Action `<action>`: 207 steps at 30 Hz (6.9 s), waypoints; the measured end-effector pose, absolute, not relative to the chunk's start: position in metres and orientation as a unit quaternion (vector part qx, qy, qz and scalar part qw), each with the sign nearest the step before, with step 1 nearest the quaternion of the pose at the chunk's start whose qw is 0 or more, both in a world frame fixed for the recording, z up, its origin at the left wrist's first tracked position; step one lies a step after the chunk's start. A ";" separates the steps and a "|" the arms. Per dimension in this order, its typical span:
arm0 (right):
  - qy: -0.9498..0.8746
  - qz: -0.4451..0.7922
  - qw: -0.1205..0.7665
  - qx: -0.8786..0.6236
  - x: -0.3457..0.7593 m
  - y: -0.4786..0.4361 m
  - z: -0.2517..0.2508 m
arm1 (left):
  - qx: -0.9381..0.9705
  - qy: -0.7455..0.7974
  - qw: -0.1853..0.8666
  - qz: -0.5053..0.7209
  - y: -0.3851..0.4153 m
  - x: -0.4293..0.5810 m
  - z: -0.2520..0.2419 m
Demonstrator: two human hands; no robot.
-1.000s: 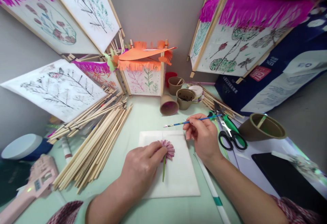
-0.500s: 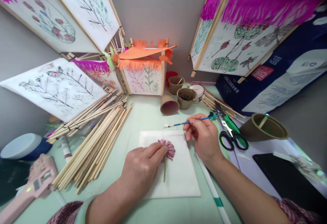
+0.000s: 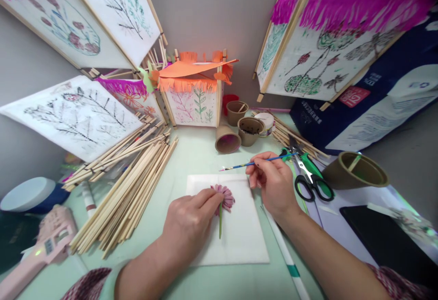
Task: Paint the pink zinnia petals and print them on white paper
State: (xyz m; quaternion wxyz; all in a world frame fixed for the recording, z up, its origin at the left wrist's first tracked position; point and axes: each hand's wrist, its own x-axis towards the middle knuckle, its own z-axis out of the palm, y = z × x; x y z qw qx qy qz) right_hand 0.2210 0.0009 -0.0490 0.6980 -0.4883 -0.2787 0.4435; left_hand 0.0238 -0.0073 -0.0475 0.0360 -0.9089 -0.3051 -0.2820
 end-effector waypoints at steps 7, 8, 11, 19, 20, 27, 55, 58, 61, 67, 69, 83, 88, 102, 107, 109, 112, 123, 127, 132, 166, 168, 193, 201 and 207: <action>-0.279 0.445 0.697 -0.489 0.221 0.001 -0.049 | -0.902 -0.303 -0.007 -0.307 -0.009 0.024 -0.048; -0.279 0.446 0.696 -0.489 0.221 0.001 -0.049 | -0.902 -0.304 -0.008 -0.307 -0.009 0.024 -0.048; -0.281 0.448 0.693 -0.490 0.220 0.001 -0.048 | -0.902 -0.304 -0.011 -0.306 -0.010 0.024 -0.049; -0.308 0.454 0.677 -0.490 0.221 0.000 -0.051 | -0.894 -0.327 -0.054 -0.302 -0.010 0.025 -0.054; -0.316 0.459 0.672 -0.489 0.221 -0.001 -0.053 | -0.894 -0.329 -0.060 -0.299 -0.010 0.025 -0.055; -0.556 0.393 0.589 -0.434 0.221 -0.012 -0.051 | -0.887 -0.352 -0.121 -0.274 -0.010 0.024 -0.061; -0.865 -0.069 0.221 -0.446 0.214 -0.032 -0.063 | -0.923 -0.382 0.046 0.010 -0.018 0.019 -0.051; -0.861 -0.061 0.227 -0.452 0.214 -0.032 -0.062 | -0.921 -0.387 0.040 -0.006 -0.018 0.018 -0.053; -0.860 -0.031 0.244 -0.447 0.221 -0.035 -0.058 | -0.911 -0.409 0.010 -0.042 -0.017 0.014 -0.052; -0.854 0.003 0.317 -0.414 0.231 -0.037 -0.044 | -0.884 -0.431 -0.092 -0.154 -0.016 0.006 -0.039; -0.864 0.014 0.308 -0.399 0.227 -0.039 -0.042 | -0.894 -0.406 -0.071 -0.174 -0.018 0.006 -0.038; -0.889 0.016 0.189 -0.416 0.214 -0.053 -0.064 | -0.940 -0.340 0.002 -0.037 -0.027 0.004 -0.059; -0.886 0.021 0.195 -0.421 0.213 -0.052 -0.064 | -0.935 -0.352 -0.034 -0.005 -0.026 0.006 -0.055; -0.881 -0.004 0.255 -0.400 0.225 -0.065 -0.050 | -0.940 -0.339 -0.036 0.013 -0.036 -0.003 -0.038; -0.891 -0.011 0.209 -0.403 0.219 -0.067 -0.056 | -0.951 -0.304 -0.056 0.012 -0.039 -0.005 -0.042; -0.889 -0.021 0.214 -0.404 0.218 -0.066 -0.056 | -0.950 -0.306 -0.064 0.009 -0.038 -0.004 -0.044; -0.887 -0.033 0.219 -0.405 0.216 -0.065 -0.055 | -0.948 -0.310 -0.074 0.012 -0.037 -0.003 -0.045; -0.793 -0.022 0.434 -0.428 0.234 -0.068 -0.054 | -0.915 -0.363 -0.112 -0.138 -0.029 -0.007 -0.028; -0.777 -0.011 0.470 -0.419 0.234 -0.068 -0.055 | -0.905 -0.391 -0.100 -0.138 -0.021 0.011 -0.018; -0.763 -0.020 0.488 -0.425 0.233 -0.065 -0.055 | -0.908 -0.398 -0.061 -0.117 -0.014 0.031 -0.029; -0.733 0.015 0.525 -0.433 0.233 -0.063 -0.064 | -0.353 -0.397 -0.706 -0.468 0.011 -0.015 -0.027; -0.736 0.020 0.523 -0.429 0.233 -0.063 -0.063 | -0.343 -0.403 -0.709 -0.466 0.011 -0.015 -0.027; -0.695 0.060 0.531 -0.481 0.235 -0.064 -0.067 | -0.691 -0.377 -0.414 -0.457 -0.010 -0.014 -0.017; -0.692 0.055 0.533 -0.484 0.234 -0.064 -0.065 | -0.825 -0.317 -0.273 -0.380 -0.009 -0.011 -0.013; -0.684 0.059 0.536 -0.492 0.233 -0.064 -0.064 | -0.857 -0.311 -0.193 -0.363 -0.004 0.001 -0.001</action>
